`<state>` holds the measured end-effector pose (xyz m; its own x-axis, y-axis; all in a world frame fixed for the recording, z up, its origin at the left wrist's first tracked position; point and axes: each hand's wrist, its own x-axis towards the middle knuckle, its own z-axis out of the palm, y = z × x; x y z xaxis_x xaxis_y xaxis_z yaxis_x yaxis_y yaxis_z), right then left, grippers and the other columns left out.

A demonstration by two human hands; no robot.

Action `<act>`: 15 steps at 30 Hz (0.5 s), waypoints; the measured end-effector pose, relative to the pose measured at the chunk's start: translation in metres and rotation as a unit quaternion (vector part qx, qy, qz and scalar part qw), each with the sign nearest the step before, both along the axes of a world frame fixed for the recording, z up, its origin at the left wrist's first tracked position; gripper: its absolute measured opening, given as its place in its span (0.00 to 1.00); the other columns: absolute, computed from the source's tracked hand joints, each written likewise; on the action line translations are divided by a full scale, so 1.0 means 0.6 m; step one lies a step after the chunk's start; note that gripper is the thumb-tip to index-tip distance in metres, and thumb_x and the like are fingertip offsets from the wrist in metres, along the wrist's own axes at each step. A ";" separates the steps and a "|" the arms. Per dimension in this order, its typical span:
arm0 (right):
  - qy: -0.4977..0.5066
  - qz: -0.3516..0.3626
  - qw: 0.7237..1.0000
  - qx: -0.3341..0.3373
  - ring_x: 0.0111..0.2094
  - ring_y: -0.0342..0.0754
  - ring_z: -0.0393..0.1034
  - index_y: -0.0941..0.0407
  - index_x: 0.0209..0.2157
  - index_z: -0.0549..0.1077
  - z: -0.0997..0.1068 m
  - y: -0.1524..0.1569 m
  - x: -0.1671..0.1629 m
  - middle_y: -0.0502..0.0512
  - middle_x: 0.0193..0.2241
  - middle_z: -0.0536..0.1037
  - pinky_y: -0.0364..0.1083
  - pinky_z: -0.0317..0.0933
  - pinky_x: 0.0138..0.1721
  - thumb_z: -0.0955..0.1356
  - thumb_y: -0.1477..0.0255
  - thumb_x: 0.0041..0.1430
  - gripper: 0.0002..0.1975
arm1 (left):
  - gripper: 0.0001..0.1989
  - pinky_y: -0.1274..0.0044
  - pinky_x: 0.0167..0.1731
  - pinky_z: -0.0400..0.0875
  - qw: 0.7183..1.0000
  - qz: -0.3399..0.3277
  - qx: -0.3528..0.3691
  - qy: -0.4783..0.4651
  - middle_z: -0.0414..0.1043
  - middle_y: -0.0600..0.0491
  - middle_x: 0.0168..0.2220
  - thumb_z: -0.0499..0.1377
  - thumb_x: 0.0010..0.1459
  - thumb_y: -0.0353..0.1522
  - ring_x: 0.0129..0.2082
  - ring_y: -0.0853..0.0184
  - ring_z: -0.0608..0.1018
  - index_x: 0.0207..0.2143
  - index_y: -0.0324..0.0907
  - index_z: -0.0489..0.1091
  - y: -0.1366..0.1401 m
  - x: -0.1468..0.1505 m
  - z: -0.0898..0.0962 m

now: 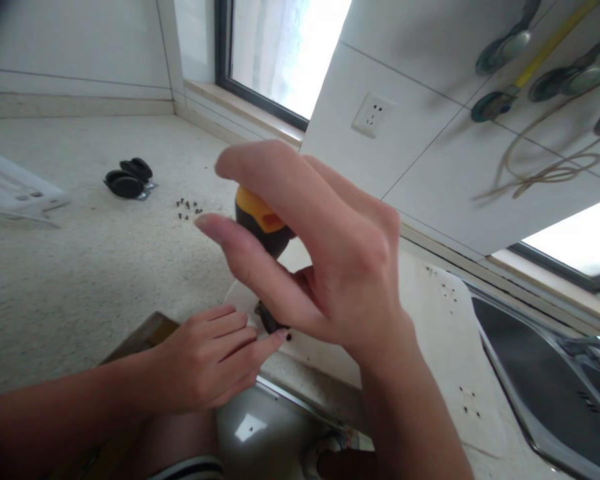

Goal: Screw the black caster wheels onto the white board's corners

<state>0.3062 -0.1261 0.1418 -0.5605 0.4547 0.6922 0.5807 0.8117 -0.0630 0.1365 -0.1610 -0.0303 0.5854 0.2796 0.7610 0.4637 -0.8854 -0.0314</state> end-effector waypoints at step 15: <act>0.050 0.042 0.997 0.039 0.49 0.57 0.80 0.48 0.61 0.83 0.005 0.001 0.028 0.58 0.53 0.83 0.58 0.77 0.49 0.69 0.69 0.74 0.19 | 0.16 0.68 0.28 0.70 1.000 -0.004 0.000 0.007 0.76 0.55 0.31 0.59 0.72 0.27 0.29 0.63 0.76 0.59 0.33 0.74 0.002 0.000 0.001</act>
